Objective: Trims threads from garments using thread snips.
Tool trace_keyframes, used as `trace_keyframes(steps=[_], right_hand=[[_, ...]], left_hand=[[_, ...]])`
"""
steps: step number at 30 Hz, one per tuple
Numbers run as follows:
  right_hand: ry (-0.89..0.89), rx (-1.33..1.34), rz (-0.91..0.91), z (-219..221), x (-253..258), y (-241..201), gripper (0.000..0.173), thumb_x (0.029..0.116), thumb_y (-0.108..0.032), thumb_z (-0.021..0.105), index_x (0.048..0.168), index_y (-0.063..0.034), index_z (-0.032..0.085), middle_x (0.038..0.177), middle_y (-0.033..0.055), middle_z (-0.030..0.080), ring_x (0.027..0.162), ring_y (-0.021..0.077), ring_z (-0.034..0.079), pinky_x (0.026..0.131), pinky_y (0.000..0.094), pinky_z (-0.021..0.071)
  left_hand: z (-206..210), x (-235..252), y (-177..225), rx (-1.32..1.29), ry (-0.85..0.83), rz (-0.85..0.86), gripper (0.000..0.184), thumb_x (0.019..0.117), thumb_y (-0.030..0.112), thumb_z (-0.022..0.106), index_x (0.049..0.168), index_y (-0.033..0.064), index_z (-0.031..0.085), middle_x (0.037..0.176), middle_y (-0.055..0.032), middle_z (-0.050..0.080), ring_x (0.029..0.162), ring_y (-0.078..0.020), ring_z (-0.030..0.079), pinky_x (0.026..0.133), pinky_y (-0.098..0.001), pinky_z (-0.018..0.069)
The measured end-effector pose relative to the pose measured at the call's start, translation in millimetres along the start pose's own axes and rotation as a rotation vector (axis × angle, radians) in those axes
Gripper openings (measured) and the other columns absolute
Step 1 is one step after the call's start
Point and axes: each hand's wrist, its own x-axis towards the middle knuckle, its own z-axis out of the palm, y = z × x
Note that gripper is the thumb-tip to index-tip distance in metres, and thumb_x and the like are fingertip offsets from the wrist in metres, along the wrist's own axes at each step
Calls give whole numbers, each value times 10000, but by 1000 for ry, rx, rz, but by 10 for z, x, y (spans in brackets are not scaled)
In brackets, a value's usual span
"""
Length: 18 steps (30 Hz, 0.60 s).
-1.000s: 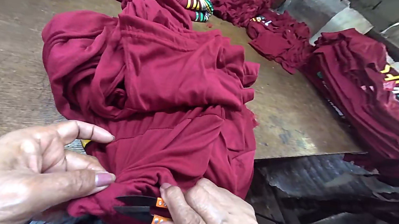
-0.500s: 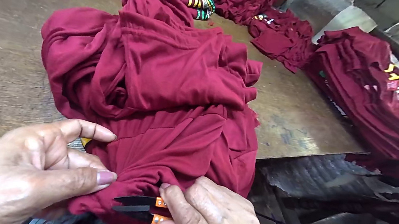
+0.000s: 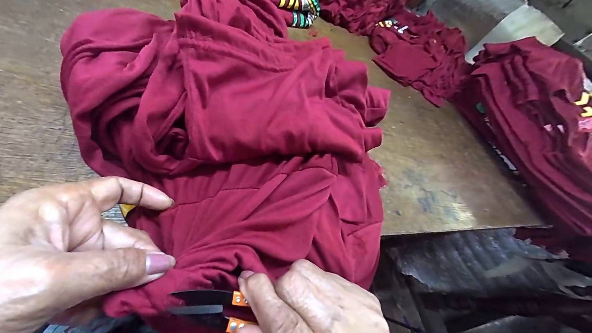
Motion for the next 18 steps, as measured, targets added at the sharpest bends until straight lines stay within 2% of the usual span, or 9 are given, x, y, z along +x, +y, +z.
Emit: trace_keyframes(steps=[5,18], right_hand=[[17,-13,35,32,-13,3,300,1032,-274,590,1015,-30,763,762,49,682,669,128,593,586,257,464],[18,28,-14,56,31,-31,241,1016,-239,623,961,-49,760,748,44,678,660,130,597,589,265,463]], left_hand=[[-2,-4,0,6,-4,0,463,864,-102,642,1294,60,588,663,-67,709,409,-26,525,382,-144,412],[-10,16,-31,-13,-16,-4,486,854,-94,648,1307,66,574,690,-84,719,424,-43,543,389,-153,419]])
